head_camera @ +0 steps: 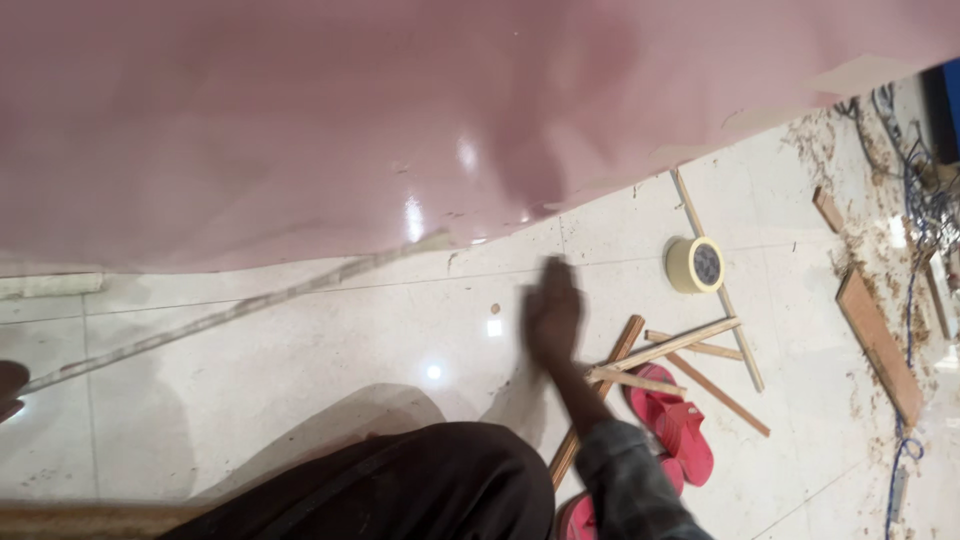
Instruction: The person sits on the floor and applies masking tape to a thin wooden strip. They then position the taped strip against the base of a pink wall and press it into place. The person repeats this process with another strip, securing it along the wall's edge.
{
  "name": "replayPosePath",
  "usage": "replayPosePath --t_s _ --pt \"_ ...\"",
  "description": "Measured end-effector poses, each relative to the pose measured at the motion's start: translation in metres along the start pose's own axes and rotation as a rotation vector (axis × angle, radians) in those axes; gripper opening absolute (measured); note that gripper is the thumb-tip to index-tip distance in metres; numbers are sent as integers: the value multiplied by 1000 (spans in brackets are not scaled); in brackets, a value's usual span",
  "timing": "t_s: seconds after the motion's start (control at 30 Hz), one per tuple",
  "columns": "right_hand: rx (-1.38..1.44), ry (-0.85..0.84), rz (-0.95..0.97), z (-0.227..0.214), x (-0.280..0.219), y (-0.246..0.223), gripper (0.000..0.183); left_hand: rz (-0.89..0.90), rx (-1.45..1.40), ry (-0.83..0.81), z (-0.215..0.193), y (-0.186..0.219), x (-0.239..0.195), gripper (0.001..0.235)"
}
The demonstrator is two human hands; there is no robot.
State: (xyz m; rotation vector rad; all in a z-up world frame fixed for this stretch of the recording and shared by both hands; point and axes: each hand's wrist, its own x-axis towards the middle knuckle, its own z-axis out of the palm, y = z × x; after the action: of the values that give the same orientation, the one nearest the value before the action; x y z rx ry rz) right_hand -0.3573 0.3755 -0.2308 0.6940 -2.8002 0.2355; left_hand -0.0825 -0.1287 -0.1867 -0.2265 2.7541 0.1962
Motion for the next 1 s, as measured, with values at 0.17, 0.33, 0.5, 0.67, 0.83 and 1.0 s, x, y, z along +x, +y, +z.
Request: replayPosePath --t_s 0.17,0.33,0.5,0.67,0.83,1.0 --pt "-170 -251 74 -39 3 14 14 -13 14 29 -45 9 -32 19" --pt "18 -546 -655 -11 34 -131 13 -51 45 52 -87 0 -68 21" --pt "386 -366 -1294 12 46 -314 39 -8 28 209 -102 -5 -89 23" --pt "322 -570 -1027 12 75 -369 53 -6 -58 171 -101 -11 -93 18" --pt "880 -907 -505 16 86 -337 33 7 -163 47 -98 -24 -92 23" --pt "747 -776 -545 25 83 -312 30 -108 -105 -74 -102 -29 -101 21"
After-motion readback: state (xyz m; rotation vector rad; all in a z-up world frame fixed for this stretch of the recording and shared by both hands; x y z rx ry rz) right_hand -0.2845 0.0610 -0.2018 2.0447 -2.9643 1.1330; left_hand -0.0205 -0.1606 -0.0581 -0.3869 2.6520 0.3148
